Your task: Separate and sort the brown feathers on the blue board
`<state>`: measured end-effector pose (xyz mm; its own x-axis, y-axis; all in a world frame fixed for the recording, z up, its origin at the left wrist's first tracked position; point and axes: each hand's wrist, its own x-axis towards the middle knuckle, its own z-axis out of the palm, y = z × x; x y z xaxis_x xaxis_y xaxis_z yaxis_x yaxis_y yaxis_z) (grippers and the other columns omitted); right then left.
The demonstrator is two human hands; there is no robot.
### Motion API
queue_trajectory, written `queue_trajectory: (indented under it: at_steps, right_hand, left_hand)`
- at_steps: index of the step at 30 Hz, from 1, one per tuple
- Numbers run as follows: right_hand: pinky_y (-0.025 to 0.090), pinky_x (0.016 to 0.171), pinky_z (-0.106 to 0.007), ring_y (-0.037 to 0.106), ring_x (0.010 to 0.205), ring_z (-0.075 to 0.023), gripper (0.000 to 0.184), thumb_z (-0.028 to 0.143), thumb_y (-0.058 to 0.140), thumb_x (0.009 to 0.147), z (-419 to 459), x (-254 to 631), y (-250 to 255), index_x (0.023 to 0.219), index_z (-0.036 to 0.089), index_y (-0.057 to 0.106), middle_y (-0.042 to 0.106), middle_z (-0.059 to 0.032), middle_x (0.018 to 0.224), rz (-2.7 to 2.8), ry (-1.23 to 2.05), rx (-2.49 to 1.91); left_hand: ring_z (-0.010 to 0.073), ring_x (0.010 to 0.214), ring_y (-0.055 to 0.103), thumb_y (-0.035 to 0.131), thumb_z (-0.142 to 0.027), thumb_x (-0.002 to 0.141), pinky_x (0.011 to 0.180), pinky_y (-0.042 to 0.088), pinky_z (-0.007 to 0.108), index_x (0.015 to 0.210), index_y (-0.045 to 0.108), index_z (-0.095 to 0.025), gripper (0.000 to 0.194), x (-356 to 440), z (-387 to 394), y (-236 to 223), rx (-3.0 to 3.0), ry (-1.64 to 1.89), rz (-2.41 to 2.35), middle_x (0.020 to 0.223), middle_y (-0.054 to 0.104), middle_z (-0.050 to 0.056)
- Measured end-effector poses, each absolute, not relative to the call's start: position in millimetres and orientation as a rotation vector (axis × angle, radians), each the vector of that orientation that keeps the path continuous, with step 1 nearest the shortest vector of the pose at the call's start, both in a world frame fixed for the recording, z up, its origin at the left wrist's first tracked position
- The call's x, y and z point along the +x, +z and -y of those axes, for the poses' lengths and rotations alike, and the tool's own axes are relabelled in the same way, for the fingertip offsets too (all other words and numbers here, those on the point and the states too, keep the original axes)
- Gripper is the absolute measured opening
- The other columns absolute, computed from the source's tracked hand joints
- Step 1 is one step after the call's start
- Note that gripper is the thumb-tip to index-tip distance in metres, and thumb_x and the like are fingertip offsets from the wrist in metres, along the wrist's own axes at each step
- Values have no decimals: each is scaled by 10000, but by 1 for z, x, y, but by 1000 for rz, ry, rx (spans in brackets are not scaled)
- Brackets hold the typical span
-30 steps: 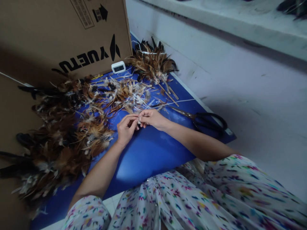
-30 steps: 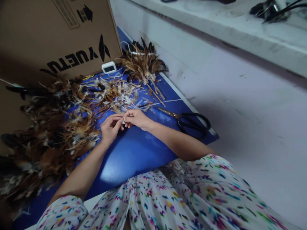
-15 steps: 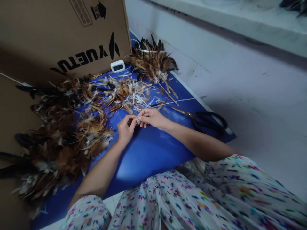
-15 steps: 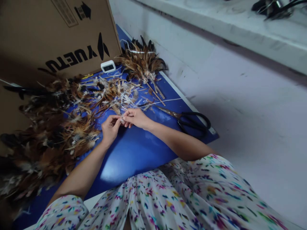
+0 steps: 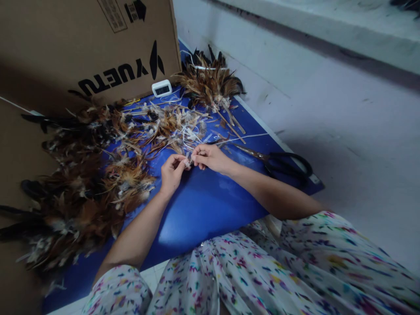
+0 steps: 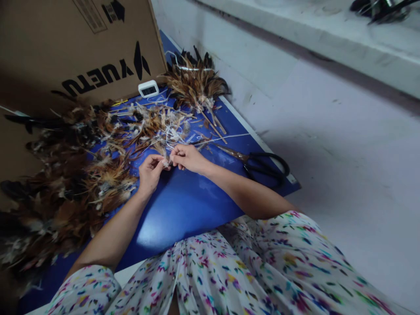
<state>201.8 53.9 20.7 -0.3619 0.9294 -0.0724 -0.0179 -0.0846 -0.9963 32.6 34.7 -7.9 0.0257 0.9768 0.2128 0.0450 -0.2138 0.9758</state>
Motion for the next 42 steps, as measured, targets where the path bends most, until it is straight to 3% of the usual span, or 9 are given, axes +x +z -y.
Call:
queue_trajectory:
  at_steps: [13,17,23,29,35,42]
  right_hand:
    - [412,472,-191,497,481,-57,87,225,592,788,-52,199,14,777,152,546,556,45,590,1498,1395,-980]
    - [421,529,-214,507,541,-72,79,235,568,837,-50,200,11,820,157,569,576,29,653,1664,1123,-962]
    - [494,778,-304,587,842,-149,144,225,479,916,-49,205,11,873,179,609,606,-66,918,1996,524,-804]
    - [460,983,-407,562,1129,-214,217,204,419,939,-52,210,16,917,187,634,579,-113,1234,2159,487,-751]
    - [491,845,-338,606,885,-173,193,218,423,948,-56,211,10,905,177,607,639,-77,922,2167,586,-723]
    - [464,712,-252,582,714,-116,114,244,540,884,-53,209,13,849,181,628,650,-16,800,1992,764,-858]
  left_hand:
    - [98,543,632,781,-309,690,566,534,223,854,620,-166,271,35,-36,-4,1191,1309,-1048,662,659,-20]
    - [106,545,642,795,-316,672,574,551,237,872,601,-169,316,35,-36,-3,1163,1301,-1043,664,662,-24]
    - [104,543,648,791,-323,675,568,552,229,888,572,-167,343,33,-38,-3,1177,1244,-1025,666,672,-23]
    - [104,549,645,782,-306,680,570,556,240,913,550,-177,353,32,-39,-3,1264,1203,-992,683,682,-23]
    - [95,555,640,753,-291,712,597,533,225,941,546,-173,330,30,-39,-4,1366,1180,-1009,666,671,-28]
    - [95,570,639,752,-317,715,606,525,222,935,584,-164,316,30,-38,-1,1423,1183,-1039,693,676,-13]
